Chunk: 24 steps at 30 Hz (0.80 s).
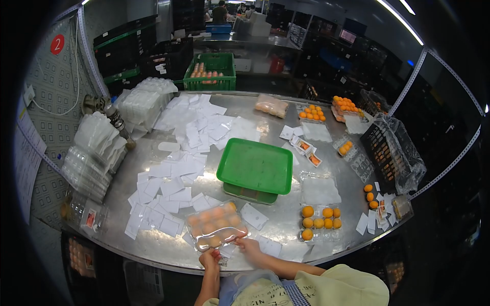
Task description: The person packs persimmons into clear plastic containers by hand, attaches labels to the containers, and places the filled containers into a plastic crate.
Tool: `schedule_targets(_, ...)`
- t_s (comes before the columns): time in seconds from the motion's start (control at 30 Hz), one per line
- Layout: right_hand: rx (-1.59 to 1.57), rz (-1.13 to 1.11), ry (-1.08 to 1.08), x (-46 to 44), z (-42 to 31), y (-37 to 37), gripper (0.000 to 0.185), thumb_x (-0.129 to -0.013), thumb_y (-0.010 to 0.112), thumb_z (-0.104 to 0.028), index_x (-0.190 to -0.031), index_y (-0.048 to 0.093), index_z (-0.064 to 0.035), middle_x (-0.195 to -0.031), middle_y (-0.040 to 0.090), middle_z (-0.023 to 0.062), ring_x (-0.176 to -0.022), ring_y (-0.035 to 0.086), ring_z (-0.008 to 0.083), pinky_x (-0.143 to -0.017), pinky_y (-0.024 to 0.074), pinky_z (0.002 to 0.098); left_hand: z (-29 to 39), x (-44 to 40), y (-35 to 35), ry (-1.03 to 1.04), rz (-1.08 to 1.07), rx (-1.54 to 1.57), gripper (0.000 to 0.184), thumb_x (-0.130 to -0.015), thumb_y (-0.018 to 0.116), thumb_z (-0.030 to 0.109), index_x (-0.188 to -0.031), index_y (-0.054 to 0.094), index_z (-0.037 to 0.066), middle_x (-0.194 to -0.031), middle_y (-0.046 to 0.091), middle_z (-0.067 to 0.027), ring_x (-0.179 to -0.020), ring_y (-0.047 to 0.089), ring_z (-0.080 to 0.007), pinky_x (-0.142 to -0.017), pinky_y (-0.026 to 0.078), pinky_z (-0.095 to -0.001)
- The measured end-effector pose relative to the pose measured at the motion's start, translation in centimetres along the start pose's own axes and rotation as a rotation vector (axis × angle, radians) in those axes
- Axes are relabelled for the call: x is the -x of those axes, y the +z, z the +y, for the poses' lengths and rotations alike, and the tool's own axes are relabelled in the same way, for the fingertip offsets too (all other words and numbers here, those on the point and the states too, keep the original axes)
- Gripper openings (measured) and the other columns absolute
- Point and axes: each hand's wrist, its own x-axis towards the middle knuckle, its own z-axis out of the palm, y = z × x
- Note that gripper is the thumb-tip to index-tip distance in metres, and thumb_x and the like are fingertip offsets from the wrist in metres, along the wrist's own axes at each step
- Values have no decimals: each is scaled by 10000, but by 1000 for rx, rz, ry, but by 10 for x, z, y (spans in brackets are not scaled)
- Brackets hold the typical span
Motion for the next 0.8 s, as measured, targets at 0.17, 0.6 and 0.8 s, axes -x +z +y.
schedule_targets(0.17,157,-122,65,-3,-11,-11,220,-848,651,-166,-986,644,4,-872,656,53,-619,488,67,-502,371,192,4,6,-4,-49,-83,-20,153,-810,602,80,-938,593,-4,-798,658,-113,-604,634,-196,-469,514,-267)
schedule_targets(0.6,741,-219,-201,-33,-97,-36,340,-865,623,-291,-1040,653,-1,-808,626,21,-663,558,104,-606,479,244,78,-27,-37,304,-159,-581,204,-817,631,191,-942,631,29,-712,599,-25,-416,445,-86,-353,295,-208)
schedule_targets(0.8,766,-244,-209,-62,-93,-39,283,-845,623,-280,-866,682,-5,-644,572,-2,-518,465,76,-451,364,234,91,-34,-33,217,-216,-636,153,-829,627,185,-855,644,35,-634,575,-9,-419,445,-69,-352,303,-208)
